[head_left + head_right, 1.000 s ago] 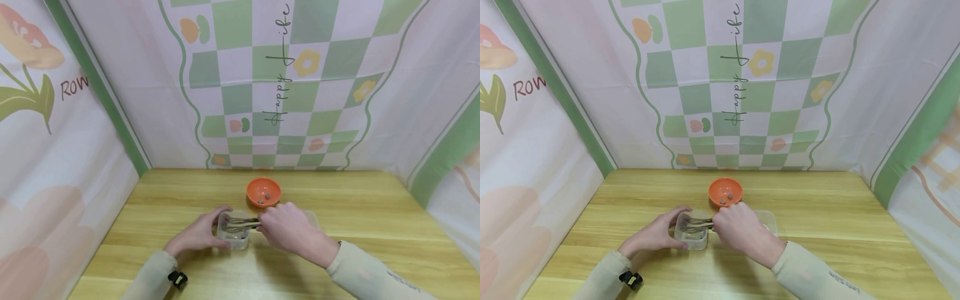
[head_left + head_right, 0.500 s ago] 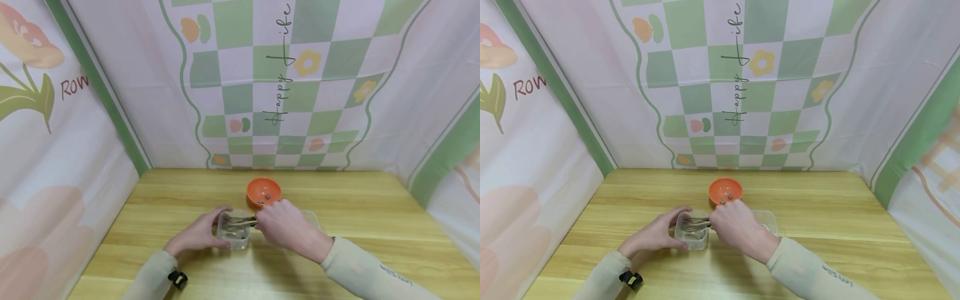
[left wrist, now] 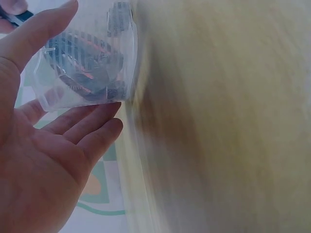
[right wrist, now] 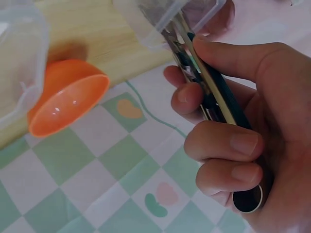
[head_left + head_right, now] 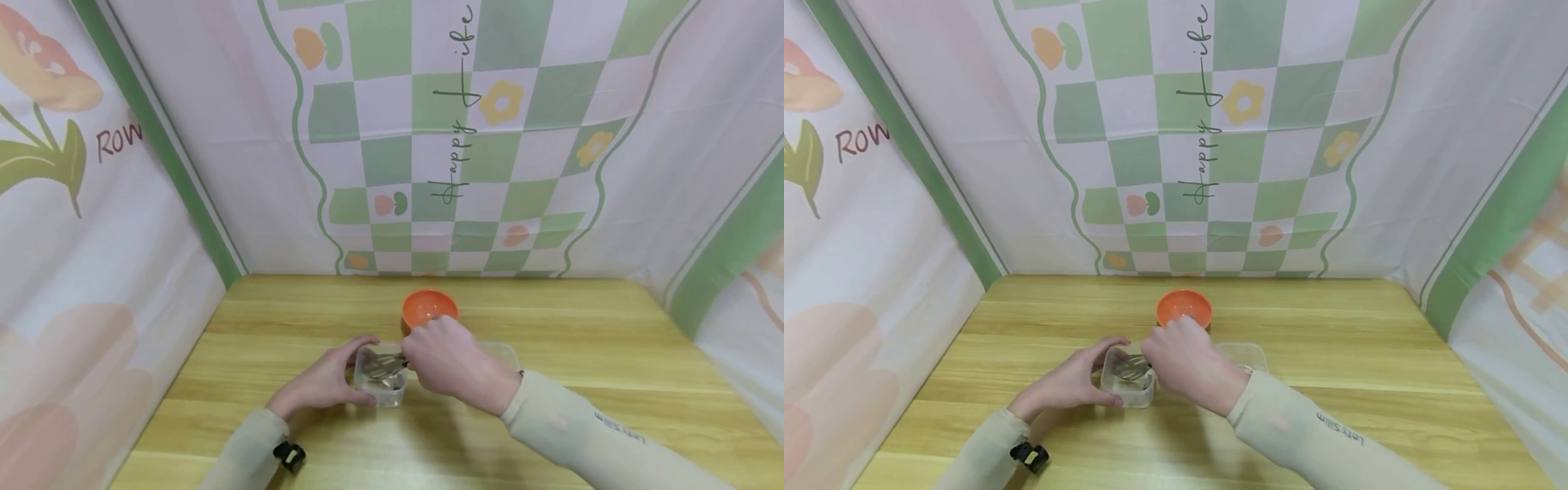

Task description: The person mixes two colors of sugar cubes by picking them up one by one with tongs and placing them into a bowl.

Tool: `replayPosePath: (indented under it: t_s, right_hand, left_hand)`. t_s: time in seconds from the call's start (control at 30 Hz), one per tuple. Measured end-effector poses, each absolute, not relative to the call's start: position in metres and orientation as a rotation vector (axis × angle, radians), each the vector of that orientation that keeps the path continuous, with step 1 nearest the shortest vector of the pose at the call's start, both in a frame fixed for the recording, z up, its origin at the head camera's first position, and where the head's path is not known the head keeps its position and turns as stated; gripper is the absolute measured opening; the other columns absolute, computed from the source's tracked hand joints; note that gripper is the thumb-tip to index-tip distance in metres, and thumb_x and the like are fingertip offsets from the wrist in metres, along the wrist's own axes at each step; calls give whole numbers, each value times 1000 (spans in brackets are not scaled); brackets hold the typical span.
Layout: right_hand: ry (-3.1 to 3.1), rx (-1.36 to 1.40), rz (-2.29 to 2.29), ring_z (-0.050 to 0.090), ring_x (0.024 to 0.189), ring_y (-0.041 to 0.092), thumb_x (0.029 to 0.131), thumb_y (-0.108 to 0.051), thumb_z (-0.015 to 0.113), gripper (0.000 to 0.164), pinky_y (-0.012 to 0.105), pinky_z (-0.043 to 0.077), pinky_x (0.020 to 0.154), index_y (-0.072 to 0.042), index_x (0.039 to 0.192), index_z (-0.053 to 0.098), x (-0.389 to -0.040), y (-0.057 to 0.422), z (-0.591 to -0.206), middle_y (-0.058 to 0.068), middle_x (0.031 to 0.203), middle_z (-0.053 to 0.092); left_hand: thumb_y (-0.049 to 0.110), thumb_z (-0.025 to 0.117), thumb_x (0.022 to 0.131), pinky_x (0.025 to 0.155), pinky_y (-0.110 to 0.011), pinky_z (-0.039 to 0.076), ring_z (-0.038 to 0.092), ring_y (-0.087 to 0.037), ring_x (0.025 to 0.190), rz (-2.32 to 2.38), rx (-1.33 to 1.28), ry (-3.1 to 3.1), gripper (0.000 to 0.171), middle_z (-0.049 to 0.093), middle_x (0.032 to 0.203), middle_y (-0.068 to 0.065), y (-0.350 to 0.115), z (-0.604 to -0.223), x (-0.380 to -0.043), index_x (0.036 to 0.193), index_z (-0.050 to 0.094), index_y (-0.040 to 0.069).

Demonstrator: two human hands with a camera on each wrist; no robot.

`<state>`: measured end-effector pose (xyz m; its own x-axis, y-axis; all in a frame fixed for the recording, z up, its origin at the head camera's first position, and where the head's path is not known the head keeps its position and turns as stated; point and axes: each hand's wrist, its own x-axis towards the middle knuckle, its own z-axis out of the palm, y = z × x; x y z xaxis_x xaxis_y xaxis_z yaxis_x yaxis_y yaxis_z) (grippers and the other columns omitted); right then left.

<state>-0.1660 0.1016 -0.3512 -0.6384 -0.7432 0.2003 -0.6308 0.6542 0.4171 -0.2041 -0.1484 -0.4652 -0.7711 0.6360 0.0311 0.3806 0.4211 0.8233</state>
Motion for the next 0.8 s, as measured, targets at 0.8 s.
replayPosePath:
  t_s: [0.8]
  right_hand:
    - [-2788, 982, -755, 37, 47, 8, 89, -21, 73, 27, 27, 50, 43, -24, 66, 58, -180, 46, -323, -8, 57, 42]
  left_hand:
    - [39, 94, 80, 112, -43, 46, 59, -19, 129, 1271, 867, 2402, 102, 57, 147, 1, -151, -469, -206, 162, 36, 31]
